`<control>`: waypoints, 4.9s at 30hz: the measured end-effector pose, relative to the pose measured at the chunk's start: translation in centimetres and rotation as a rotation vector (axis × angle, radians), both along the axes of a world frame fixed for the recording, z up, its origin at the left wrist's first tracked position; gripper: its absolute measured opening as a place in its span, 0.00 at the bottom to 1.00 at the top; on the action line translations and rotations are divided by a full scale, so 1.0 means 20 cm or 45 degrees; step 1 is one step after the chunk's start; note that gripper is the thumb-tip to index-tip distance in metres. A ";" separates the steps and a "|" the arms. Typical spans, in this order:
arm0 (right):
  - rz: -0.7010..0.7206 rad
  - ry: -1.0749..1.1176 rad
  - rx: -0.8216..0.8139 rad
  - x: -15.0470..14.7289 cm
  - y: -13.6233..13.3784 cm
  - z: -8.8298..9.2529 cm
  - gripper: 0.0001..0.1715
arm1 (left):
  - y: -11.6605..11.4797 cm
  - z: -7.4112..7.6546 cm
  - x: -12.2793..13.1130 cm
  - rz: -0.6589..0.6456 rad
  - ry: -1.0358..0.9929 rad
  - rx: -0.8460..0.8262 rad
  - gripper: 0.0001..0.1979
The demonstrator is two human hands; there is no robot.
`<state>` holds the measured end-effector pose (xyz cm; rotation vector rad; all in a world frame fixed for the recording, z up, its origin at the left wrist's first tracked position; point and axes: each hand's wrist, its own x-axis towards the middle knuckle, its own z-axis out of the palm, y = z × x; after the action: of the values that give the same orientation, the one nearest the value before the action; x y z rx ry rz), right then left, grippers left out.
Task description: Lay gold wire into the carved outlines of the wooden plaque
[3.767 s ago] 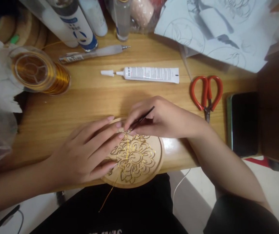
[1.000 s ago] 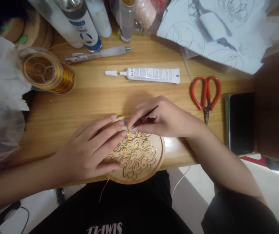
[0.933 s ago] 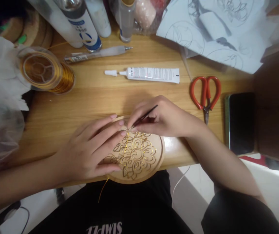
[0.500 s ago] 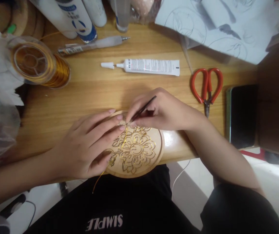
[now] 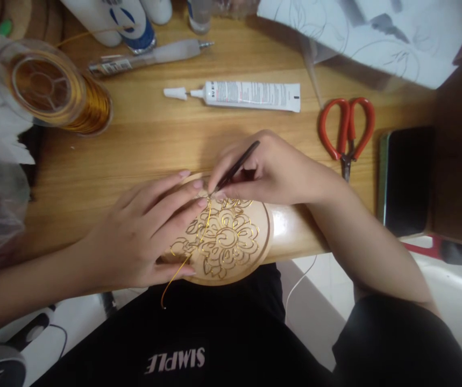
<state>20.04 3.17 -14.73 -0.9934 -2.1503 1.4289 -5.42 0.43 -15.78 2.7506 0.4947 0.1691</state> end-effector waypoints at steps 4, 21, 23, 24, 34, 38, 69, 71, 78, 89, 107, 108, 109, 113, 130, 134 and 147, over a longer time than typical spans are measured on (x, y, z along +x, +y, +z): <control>0.019 0.023 -0.001 0.00 0.00 0.00 0.07 | 0.00 -0.01 0.00 0.013 -0.025 0.002 0.37; 0.021 0.044 -0.004 0.00 0.01 -0.01 0.06 | -0.01 -0.05 0.00 0.049 -0.102 0.003 0.29; 0.030 0.048 -0.011 0.00 0.01 -0.01 0.06 | -0.01 -0.05 0.00 0.058 -0.110 -0.008 0.26; 0.036 0.049 -0.015 0.00 0.01 -0.01 0.06 | -0.01 -0.05 0.00 0.061 -0.116 -0.010 0.25; 0.057 0.048 -0.007 0.00 0.01 0.00 0.05 | -0.01 -0.05 0.00 0.068 -0.148 0.011 0.25; 0.047 0.042 0.003 0.00 0.00 0.00 0.06 | 0.00 -0.05 0.00 0.069 -0.155 0.006 0.25; -0.025 -0.011 0.042 -0.01 -0.02 0.00 0.06 | 0.00 -0.04 0.00 0.063 -0.148 -0.068 0.28; -0.045 -0.017 0.037 -0.01 -0.02 0.00 0.05 | 0.00 -0.04 0.00 0.061 -0.134 -0.060 0.27; -0.078 -0.037 0.008 -0.02 -0.03 0.02 0.05 | 0.01 -0.03 0.00 0.066 -0.118 -0.027 0.26; -0.279 0.134 -0.217 0.00 -0.02 -0.01 0.05 | 0.01 -0.02 0.00 0.054 -0.098 0.073 0.22; -1.249 -0.380 0.246 -0.34 -0.47 -0.02 0.06 | -0.02 -0.04 -0.01 0.105 -0.125 0.149 0.23; -1.251 -0.379 0.244 -0.34 -0.47 -0.02 0.06 | -0.02 -0.04 -0.01 0.106 -0.131 0.148 0.23; -1.256 -0.382 0.239 -0.34 -0.47 -0.02 0.06 | -0.02 -0.04 -0.01 0.108 -0.133 0.146 0.23; -1.289 -0.402 0.233 -0.35 -0.48 -0.01 0.07 | -0.02 -0.04 -0.01 0.112 -0.116 0.127 0.23; -1.197 -0.553 0.450 -0.39 -0.48 0.01 0.03 | -0.03 -0.05 -0.01 0.116 -0.098 0.113 0.23; -1.196 -0.555 0.464 -0.40 -0.49 0.01 0.03 | -0.03 -0.05 -0.01 0.117 -0.116 0.143 0.23; -1.564 -0.183 0.359 -0.34 -0.55 0.02 0.05 | -0.08 -0.01 0.00 0.156 0.005 0.135 0.30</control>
<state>13.30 -7.82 -14.43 -1.8205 -1.2239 0.4416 -5.38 -1.16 -16.00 2.8244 0.6746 0.2262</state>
